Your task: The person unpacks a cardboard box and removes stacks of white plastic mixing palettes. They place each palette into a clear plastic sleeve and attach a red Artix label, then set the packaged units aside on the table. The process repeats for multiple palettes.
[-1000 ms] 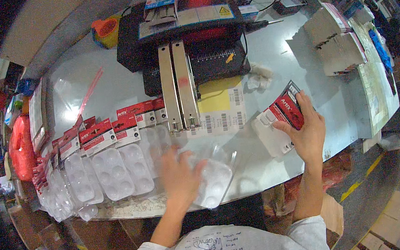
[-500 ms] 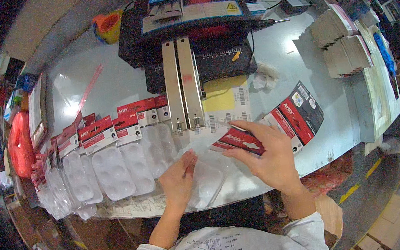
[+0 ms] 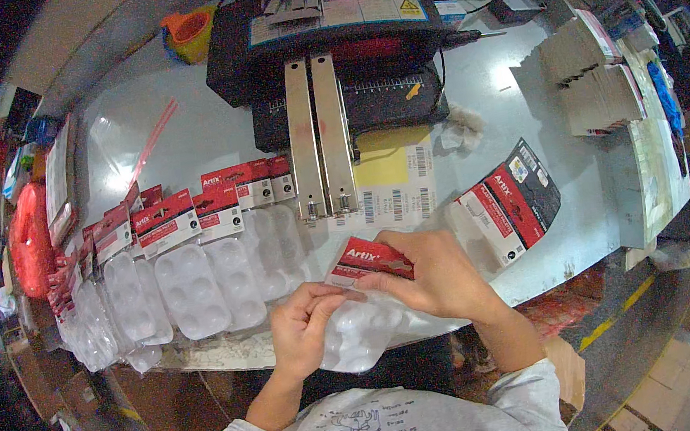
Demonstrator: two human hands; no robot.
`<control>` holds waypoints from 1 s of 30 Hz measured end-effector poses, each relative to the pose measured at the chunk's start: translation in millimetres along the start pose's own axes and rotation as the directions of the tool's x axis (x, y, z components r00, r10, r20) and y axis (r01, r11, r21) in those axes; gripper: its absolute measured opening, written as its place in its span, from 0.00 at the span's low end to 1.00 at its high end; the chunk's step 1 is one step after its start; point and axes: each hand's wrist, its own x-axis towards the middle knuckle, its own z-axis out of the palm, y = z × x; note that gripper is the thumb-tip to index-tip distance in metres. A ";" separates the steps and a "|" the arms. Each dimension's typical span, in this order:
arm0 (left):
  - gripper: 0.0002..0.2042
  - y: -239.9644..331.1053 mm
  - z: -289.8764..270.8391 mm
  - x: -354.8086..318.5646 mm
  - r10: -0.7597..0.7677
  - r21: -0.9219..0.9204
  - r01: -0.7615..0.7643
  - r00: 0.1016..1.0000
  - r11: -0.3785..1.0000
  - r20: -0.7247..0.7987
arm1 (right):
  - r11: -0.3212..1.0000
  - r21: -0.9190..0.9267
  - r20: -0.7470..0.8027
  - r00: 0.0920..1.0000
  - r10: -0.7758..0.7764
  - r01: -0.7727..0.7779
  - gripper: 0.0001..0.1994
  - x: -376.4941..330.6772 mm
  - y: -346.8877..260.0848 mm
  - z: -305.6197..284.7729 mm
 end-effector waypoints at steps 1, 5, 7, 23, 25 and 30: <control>0.05 0.2 0.5 0.1 0.006 0.016 -0.006 1.000 1.000 -0.013 | 1.000 -0.019 0.026 0.999 -0.020 0.020 0.19 1.1 0.3 -0.3; 0.07 -0.1 4.4 -1.1 0.019 0.187 -0.003 0.996 0.982 -0.086 | 0.994 -0.068 0.090 0.992 -0.085 0.091 0.19 3.7 4.3 -2.9; 0.06 0.1 6.1 -2.1 0.016 0.178 0.001 0.995 0.984 -0.098 | 0.987 -0.097 0.106 0.987 -0.118 0.128 0.19 5.2 8.1 -4.2; 0.10 -13.0 -7.7 3.5 0.120 0.066 -0.102 0.904 0.993 -0.411 | 0.779 0.590 0.101 0.977 0.189 -0.212 0.07 -19.0 42.2 22.0; 0.09 -9.9 -8.2 2.7 0.141 0.162 -0.081 0.906 0.983 -0.399 | 0.802 0.560 0.103 0.978 0.182 -0.208 0.07 -20.6 39.9 23.3; 0.09 -3.9 -5.7 3.2 0.216 0.228 -0.131 0.889 0.965 -0.403 | 0.841 0.534 0.001 0.995 0.101 -0.086 0.07 -23.5 37.6 28.7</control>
